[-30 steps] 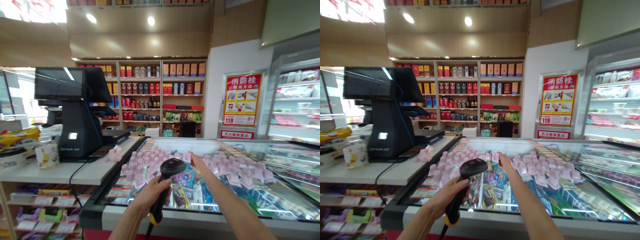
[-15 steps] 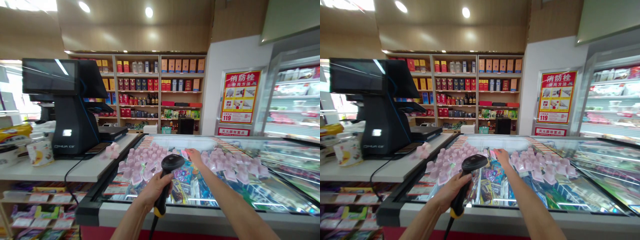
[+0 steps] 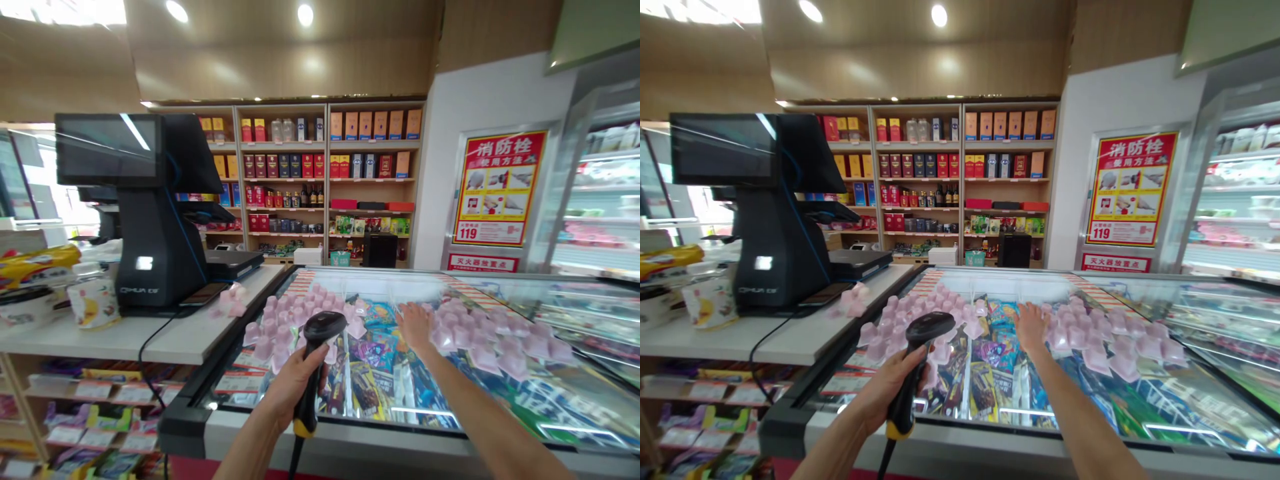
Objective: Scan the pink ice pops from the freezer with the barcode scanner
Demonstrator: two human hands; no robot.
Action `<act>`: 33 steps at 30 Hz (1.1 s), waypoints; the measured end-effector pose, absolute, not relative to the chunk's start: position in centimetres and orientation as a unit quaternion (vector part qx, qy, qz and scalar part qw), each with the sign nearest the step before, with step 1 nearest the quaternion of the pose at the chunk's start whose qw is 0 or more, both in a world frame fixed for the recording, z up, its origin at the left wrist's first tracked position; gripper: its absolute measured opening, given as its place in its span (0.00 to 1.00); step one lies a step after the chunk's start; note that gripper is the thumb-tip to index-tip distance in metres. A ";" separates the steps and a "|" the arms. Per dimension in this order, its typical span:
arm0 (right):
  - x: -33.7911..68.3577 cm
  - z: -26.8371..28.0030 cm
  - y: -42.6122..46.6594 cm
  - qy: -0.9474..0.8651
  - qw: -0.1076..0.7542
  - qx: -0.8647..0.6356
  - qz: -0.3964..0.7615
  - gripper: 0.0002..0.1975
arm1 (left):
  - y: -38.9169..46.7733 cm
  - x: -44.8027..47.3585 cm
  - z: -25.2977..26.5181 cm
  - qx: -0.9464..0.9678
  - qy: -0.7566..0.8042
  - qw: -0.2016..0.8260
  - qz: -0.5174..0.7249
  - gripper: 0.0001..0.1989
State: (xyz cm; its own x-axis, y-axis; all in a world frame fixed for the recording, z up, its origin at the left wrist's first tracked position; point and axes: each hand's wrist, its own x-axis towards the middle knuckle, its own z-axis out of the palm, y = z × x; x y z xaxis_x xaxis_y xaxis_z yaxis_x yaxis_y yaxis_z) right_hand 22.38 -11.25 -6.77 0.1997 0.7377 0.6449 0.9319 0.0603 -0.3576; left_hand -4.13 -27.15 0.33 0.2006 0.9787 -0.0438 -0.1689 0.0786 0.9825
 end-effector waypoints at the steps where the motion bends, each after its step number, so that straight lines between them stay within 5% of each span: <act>1: 21.0 -6.8 -11.2 -0.635 0.409 -0.647 -0.104 0.13 | -27.1 -4.2 0.3 0.480 0.421 0.605 0.477 0.15; 6: 14.3 -7.1 -10.8 -0.666 0.507 -0.526 0.152 0.14 | -27.9 -4.3 1.2 0.474 0.433 0.585 0.495 0.15; 12: 15.3 -4.9 -10.9 -0.368 0.650 -0.424 0.512 0.05 | -29.3 -4.4 1.9 0.501 0.426 0.569 0.494 0.15; 16: 16.9 -3.4 -11.6 -0.251 0.678 -0.310 0.618 0.03 | -30.0 -3.6 1.9 0.522 0.403 0.592 0.464 0.14; 25: 17.8 -3.6 -12.5 -0.274 0.683 -0.276 0.619 0.02 | -31.4 -1.0 3.2 0.537 0.396 0.580 0.468 0.13; 30: 18.2 -4.8 -12.3 -0.439 0.682 -0.448 0.375 0.09 | -30.4 -0.9 2.9 0.536 0.404 0.577 0.466 0.13; 33: 18.7 -5.7 -12.4 -0.561 0.581 -0.572 0.144 0.14 | -29.4 -1.7 2.3 0.522 0.430 0.568 0.470 0.13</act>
State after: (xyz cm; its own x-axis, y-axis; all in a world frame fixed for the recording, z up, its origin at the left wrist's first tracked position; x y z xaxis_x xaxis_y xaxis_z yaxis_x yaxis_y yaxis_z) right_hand 18.69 -12.37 -5.69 0.3286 0.8095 0.4865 0.4741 0.3041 -0.8263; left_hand -1.68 -29.38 2.30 0.1886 0.9821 0.0029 -0.0854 0.0135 0.9963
